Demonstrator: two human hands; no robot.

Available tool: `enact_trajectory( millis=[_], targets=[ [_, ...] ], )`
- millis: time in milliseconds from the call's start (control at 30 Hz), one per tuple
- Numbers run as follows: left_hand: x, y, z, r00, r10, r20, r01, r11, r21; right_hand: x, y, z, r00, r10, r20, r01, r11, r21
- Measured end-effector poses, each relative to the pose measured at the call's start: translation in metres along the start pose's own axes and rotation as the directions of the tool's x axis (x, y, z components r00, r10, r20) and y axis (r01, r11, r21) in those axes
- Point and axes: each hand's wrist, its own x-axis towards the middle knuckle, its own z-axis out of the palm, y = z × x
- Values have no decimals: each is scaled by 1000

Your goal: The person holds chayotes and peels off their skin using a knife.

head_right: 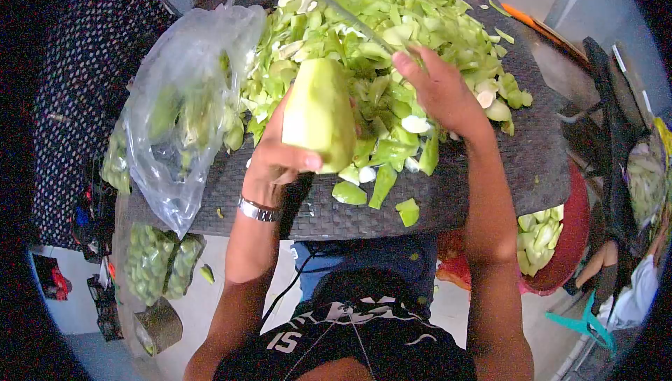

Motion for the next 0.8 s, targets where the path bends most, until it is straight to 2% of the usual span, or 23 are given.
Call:
enact_trajectory(
  millis=[33,67,133,200,267,300,333,433,533,567,633,667,700,767,800],
  targets=[
    [0,1,-1,1000,-22,-16,21,999,-36,1,-4,-1,996,86,37,-89,991,103],
    [0,1,-1,999,-17,-48,16,1000,-21,-4,-12,-8,968,204,146,-228,959,171],
    [-1,0,1,993,-3,-116,5,1000,13,-15,-28,1,966,177,191,-208,966,154],
    [1,0,3,991,-6,-135,15,998,60,-26,-31,22,991,-109,74,110,994,-11],
    [-1,-1,2,984,-16,-180,41,990,137,-34,-29,37,940,-322,109,330,942,-63],
    [1,-5,-1,985,11,-174,8,994,106,-37,-28,42,898,-420,128,432,898,-86],
    [3,-9,-3,985,38,-168,-25,997,75,-36,-29,42,896,-422,135,434,898,-77],
    [3,-7,1,992,86,-92,-71,985,157,-34,-27,38,881,-458,121,472,871,-138],
    [2,-4,0,998,41,-41,-31,977,211,-23,-14,29,919,-393,24,385,885,-262],
    [3,-3,-1,1000,12,-27,-5,975,220,-20,-14,24,943,-332,7,322,911,-256],
    [1,-1,8,998,50,-49,-40,982,185,-15,-15,11,977,-212,-25,200,949,-242],
    [1,0,8,997,74,-34,-67,984,166,-10,-6,13,972,-225,-61,214,965,-152],
    [2,1,8,995,98,-21,-94,985,147,-12,-11,12,977,-210,-31,204,971,-124],
    [0,2,7,998,19,-61,-10,989,145,-21,-26,15,982,-184,41,186,980,-69],
    [-1,3,6,996,-17,-86,29,989,142,-25,-28,23,945,-327,31,328,939,-101]
  ],
)
